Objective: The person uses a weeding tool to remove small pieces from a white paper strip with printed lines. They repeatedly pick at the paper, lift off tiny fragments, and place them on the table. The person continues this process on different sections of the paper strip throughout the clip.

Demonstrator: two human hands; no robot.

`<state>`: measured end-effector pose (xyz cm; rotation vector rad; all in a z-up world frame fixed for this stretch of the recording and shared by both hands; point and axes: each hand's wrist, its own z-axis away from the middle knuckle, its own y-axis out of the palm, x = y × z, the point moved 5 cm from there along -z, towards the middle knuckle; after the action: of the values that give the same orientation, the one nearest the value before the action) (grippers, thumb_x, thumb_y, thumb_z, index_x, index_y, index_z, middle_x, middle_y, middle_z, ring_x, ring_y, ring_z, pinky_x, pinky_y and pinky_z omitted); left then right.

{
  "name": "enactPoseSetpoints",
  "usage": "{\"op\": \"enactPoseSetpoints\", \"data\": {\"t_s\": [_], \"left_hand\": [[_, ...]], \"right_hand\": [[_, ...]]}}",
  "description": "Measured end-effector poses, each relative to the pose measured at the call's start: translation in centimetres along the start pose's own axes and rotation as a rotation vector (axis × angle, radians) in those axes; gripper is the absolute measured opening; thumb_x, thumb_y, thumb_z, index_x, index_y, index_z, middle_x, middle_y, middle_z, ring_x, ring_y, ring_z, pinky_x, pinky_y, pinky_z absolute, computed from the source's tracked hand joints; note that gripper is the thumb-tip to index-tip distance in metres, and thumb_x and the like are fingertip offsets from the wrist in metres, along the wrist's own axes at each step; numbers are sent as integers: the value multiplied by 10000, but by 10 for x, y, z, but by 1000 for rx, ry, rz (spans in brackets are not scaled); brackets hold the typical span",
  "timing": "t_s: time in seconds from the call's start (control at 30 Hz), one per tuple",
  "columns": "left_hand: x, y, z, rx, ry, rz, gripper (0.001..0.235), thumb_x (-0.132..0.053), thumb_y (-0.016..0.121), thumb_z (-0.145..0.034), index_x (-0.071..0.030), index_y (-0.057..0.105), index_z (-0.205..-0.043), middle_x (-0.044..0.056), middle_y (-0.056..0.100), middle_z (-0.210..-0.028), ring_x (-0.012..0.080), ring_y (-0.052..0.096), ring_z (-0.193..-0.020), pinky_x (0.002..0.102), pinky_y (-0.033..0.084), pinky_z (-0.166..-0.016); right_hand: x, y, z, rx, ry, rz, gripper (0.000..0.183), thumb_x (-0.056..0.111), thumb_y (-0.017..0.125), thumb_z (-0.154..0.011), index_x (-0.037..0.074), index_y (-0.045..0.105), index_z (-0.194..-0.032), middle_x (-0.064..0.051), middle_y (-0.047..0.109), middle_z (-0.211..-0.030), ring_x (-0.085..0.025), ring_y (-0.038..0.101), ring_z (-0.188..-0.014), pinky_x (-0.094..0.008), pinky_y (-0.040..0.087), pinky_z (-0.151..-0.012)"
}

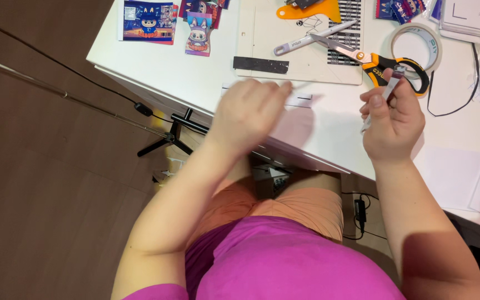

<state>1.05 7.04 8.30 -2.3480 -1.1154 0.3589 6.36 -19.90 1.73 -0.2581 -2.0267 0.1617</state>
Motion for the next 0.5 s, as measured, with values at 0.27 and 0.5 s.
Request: {"op": "enactPoseSetpoints", "data": {"t_s": [0.27, 0.5], "left_hand": [[-122, 46, 13, 109, 49, -29, 96, 1, 621, -832, -87, 604, -798, 11, 477, -645, 196, 494, -586, 319, 382, -495], [-114, 83, 9, 209, -130, 111, 83, -141, 694, -799, -125, 613, -801, 52, 609, -776, 297, 583, -728, 416, 444, -584]], "right_hand": [[19, -9, 5, 26, 189, 9, 339, 25, 567, -1064, -41, 571, -1397, -182, 645, -1059, -182, 562, -720, -267, 513, -580], [5, -25, 12, 119, 268, 40, 371, 115, 573, -1103, -57, 529, -1429, -242, 637, -1030, -214, 573, -778, -257, 433, -537]]}}
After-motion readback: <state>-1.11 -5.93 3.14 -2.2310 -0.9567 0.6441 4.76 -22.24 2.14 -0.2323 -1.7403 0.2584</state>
